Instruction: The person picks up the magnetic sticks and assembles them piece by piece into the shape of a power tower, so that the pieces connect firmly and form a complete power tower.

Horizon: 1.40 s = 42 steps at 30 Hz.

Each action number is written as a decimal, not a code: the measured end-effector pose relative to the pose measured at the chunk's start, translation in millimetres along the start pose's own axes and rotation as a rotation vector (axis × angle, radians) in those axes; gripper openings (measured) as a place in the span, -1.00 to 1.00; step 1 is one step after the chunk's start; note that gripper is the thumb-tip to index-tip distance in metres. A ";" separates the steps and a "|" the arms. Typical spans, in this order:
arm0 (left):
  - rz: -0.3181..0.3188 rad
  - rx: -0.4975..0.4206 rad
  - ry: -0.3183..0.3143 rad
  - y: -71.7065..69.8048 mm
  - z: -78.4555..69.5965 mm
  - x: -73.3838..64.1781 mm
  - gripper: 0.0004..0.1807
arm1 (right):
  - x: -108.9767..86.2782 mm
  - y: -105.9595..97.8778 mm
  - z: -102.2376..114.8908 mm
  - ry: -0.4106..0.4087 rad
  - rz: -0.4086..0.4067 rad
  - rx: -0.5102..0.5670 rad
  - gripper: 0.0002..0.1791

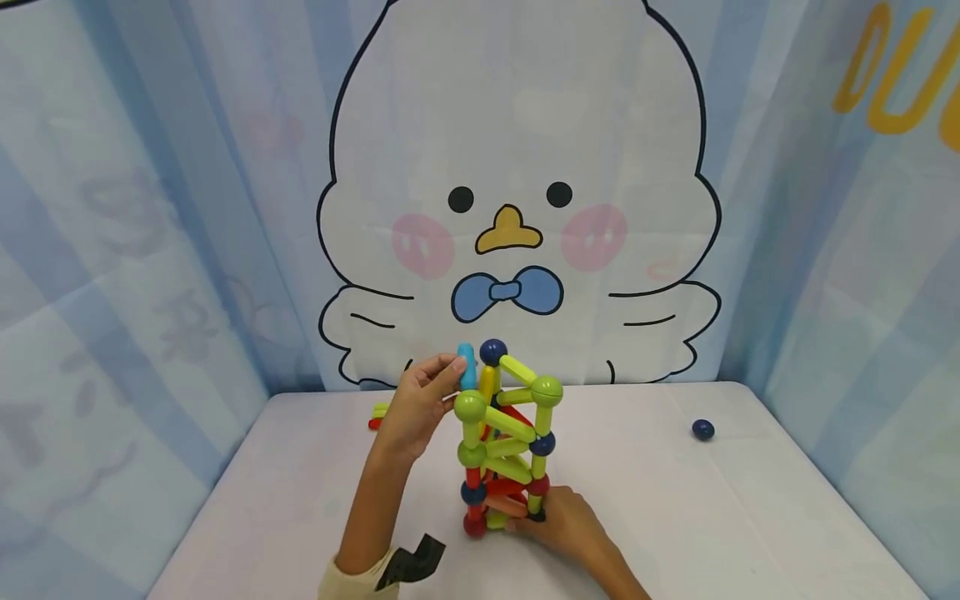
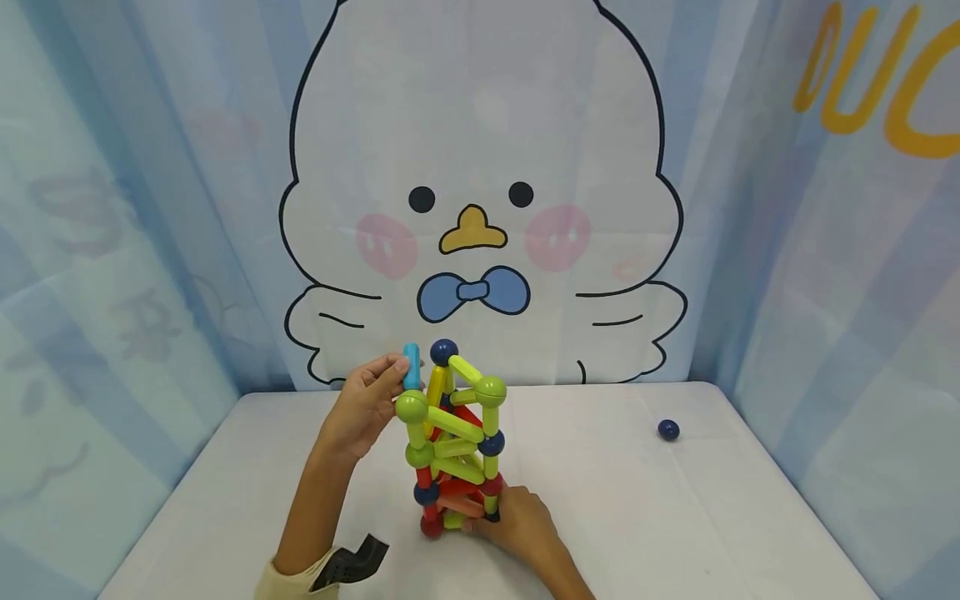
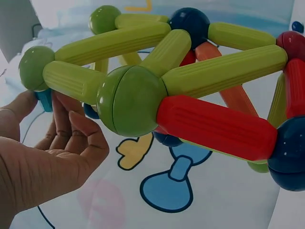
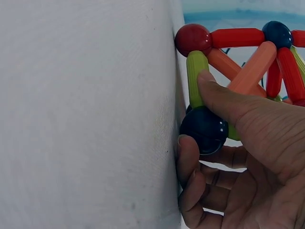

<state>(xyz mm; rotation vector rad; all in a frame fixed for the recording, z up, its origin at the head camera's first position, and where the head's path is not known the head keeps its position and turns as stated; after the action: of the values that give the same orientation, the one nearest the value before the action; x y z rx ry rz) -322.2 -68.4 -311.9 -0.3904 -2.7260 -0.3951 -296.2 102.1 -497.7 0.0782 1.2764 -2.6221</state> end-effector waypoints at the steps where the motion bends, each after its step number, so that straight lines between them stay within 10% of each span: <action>1: 0.004 0.002 -0.009 0.8 1.5 0.7 -0.81 | 0.2 -0.4 0.0 0.002 -0.001 -0.002 -0.43; 28: -0.043 0.114 -0.063 1.0 15.4 1.4 -0.79 | 1.7 3.0 -1.8 0.020 0.031 -0.002 -0.43; 42: -0.051 0.000 -0.076 4.3 19.0 2.4 -0.85 | 1.6 3.2 -2.2 0.022 0.026 0.010 -0.45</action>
<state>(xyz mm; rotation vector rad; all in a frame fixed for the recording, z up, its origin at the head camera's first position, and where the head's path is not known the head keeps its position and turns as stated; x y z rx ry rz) -328.8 -57.9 -327.0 -0.3433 -2.8142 -0.4015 -297.2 101.6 -501.8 0.1253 1.2605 -2.6131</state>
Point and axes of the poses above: each hand's wrist, its own x-axis towards the middle knuckle, its own y-axis out of the palm, z = x × y, the point moved 10 cm from there along x, towards the middle knuckle, and after that the axes turned 10 degrees about y, right-handed, at the moved point
